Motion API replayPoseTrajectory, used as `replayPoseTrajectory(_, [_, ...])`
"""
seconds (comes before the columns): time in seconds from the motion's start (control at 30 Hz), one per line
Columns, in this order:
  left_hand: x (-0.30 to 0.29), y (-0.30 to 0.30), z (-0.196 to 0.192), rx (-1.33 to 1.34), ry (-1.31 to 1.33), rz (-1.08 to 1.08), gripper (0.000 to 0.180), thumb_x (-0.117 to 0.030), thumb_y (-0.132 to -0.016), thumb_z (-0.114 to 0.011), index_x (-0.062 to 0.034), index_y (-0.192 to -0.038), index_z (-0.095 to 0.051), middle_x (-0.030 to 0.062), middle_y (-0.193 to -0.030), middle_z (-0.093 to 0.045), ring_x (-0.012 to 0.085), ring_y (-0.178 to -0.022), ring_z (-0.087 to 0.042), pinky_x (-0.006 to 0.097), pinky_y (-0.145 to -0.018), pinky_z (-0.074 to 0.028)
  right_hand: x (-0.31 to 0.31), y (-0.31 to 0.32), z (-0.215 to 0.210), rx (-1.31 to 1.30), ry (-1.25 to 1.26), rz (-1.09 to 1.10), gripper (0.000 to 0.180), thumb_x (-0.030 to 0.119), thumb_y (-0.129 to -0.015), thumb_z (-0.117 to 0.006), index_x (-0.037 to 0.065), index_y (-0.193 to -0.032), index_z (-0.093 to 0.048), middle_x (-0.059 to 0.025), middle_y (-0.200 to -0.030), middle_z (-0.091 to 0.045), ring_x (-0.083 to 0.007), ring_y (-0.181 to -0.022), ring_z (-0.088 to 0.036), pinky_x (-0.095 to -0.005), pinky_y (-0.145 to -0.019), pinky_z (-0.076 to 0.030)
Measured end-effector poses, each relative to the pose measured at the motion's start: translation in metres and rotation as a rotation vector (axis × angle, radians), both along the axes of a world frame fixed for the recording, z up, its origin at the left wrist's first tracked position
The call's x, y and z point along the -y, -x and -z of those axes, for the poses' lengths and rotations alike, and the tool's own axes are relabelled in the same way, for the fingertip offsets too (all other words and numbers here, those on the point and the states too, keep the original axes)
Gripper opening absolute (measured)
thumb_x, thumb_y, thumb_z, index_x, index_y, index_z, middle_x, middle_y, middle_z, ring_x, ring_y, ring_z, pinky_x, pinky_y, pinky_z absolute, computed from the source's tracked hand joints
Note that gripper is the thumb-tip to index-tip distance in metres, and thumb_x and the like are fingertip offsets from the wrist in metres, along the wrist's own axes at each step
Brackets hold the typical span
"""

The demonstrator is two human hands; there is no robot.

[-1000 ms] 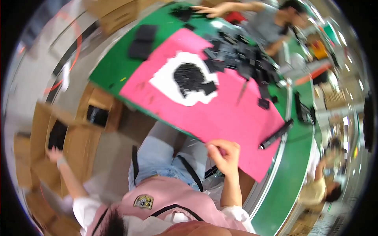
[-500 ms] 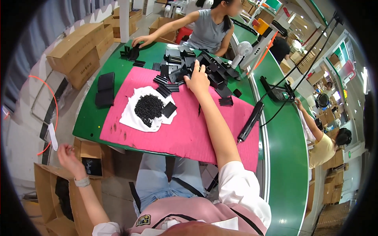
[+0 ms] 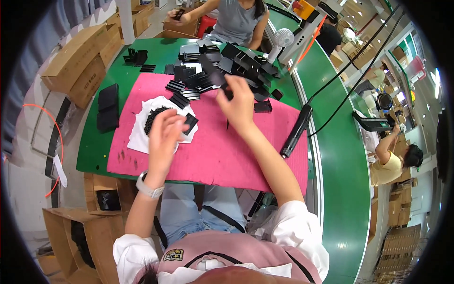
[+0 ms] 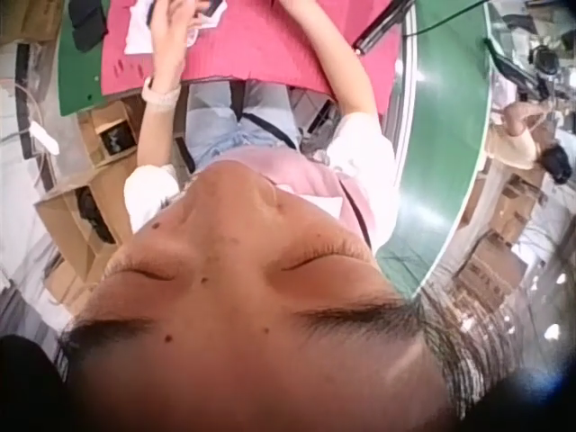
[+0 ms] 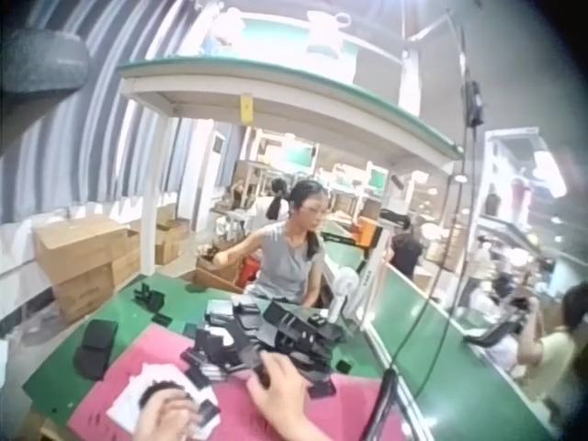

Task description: Assembling small plastic components using an electric screwdriver at a factory workbench.

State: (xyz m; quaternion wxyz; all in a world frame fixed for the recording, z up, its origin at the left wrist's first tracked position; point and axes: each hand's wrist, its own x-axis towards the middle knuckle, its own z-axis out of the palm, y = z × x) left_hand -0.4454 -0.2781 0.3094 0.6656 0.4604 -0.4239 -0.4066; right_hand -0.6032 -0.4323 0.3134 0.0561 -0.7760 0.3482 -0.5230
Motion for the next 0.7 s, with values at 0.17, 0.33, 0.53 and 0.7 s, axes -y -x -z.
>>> replayPoseTrajectory(0.17, [0.037,0.030,0.019,-0.203,0.031,0.043,0.047,-0.025,-0.092,-0.059,-0.0069,-0.131,-0.040,0.0038,-0.112,-0.056,0.0095,-0.092,-0.057,0.025,-0.077,-0.048,-0.076,0.003,0.000,-0.271,0.164,-0.224,0.042,0.011,-0.063,-0.074,0.000,-0.101,-0.061,-0.0134,-0.089,-0.061,-0.0282,-0.076,-0.063,-0.0354,-0.062,-0.053])
replayPoseTrajectory(0.33, [0.032,0.021,0.018,-0.237,-0.004,0.043,0.037,-0.013,-0.091,-0.057,-0.0034,-0.125,-0.046,0.0033,-0.110,-0.057,0.0084,-0.092,-0.055,0.023,-0.078,-0.045,-0.051,0.008,-0.004,-0.224,0.028,-0.486,0.032,0.014,-0.070,-0.072,0.004,-0.099,-0.063,-0.0112,-0.093,-0.062,-0.0256,-0.073,-0.063,-0.0359,-0.060,-0.052])
replayPoseTrajectory(0.53, [0.029,0.019,0.012,-0.188,-0.012,0.200,0.039,-0.011,-0.090,-0.059,-0.0006,-0.125,-0.047,0.0047,-0.112,-0.058,0.0099,-0.098,-0.054,0.023,-0.085,-0.043,0.060,-0.008,0.004,-0.474,0.083,-0.017,0.036,0.006,-0.075,-0.064,0.005,-0.110,-0.058,-0.0119,-0.109,-0.059,-0.0286,-0.100,-0.058,-0.0383,-0.080,-0.050])
replayPoseTrajectory(0.7, [0.024,0.018,0.015,-0.215,-0.069,0.220,0.038,-0.012,-0.090,-0.060,0.0000,-0.124,-0.048,0.0051,-0.113,-0.059,0.0107,-0.099,-0.055,0.024,-0.086,-0.042,0.074,-0.003,0.022,-0.531,0.062,-0.016,0.031,0.011,-0.071,-0.069,0.007,-0.100,-0.061,-0.0097,-0.100,-0.059,-0.0272,-0.097,-0.058,-0.0376,-0.076,-0.050])
